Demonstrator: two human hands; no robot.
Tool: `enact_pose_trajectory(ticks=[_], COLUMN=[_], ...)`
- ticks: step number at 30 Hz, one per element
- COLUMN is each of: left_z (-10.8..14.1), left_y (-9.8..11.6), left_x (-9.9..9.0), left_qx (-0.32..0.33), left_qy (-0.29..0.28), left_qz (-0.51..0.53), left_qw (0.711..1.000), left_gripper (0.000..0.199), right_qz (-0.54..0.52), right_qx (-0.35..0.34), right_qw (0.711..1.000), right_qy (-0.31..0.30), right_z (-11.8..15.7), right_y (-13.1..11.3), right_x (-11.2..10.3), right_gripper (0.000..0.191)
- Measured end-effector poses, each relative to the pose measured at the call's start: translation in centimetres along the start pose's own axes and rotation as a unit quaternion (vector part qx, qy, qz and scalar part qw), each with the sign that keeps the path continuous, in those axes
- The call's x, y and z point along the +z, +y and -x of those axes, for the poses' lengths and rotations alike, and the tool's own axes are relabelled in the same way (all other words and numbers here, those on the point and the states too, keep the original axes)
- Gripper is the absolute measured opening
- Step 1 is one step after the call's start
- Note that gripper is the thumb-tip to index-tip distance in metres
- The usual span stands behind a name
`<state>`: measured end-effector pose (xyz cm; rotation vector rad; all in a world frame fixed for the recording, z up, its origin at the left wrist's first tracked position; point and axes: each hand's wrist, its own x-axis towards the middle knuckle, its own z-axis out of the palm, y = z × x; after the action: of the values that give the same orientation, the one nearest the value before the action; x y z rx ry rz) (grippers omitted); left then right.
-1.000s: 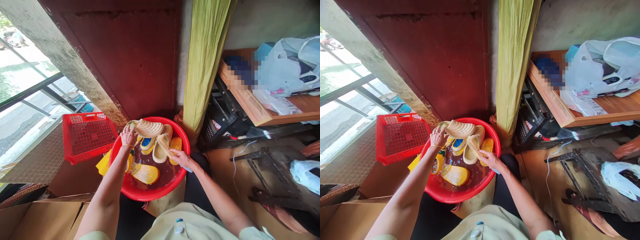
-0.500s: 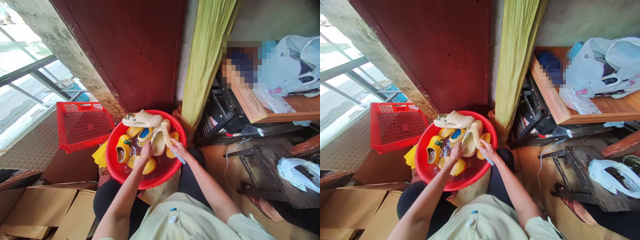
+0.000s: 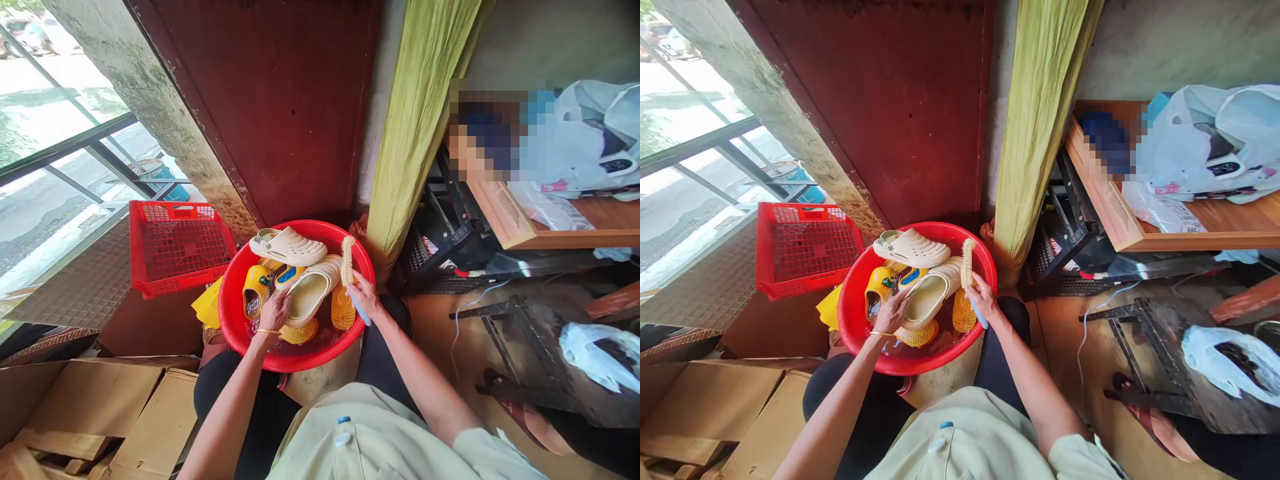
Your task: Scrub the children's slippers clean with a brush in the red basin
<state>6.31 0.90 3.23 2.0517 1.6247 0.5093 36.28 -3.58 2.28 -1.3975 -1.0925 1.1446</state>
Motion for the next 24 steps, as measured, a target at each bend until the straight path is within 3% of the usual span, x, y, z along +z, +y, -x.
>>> enact_pose_trajectory(ticks=[5,10,18,24], left_z=[1.7,-0.2,-4.5,-3.5], left_y=[-1.4,-1.6,0.0,-1.7], left_x=[-1.6,-3.0,-4.1,-6.2], left_qx=[0.039,0.059,0.100,0.072], left_qy=[0.043,0.057,-0.019,-0.048], left_qz=[-0.058,-0.090,-0.059,0.016], left_qw=[0.997,0.993,0.993,0.996], left_gripper=[0.045,0.043,0.043,0.040], right_qz=[0.065,0.134,0.090,0.066], right_qx=[-0.031,-0.083,-0.037,-0.038], right_qw=[0.997,0.987,0.995,0.997], right_qy=[-0.024,-0.044,-0.029,-0.010], right_z=[0.0,0.3,0.3,0.2], right_y=[1.1,1.8,1.3,0.9], right_x=[0.8,1.8,1.7,1.7], right_gripper=[0.067,0.059,0.071,0.065])
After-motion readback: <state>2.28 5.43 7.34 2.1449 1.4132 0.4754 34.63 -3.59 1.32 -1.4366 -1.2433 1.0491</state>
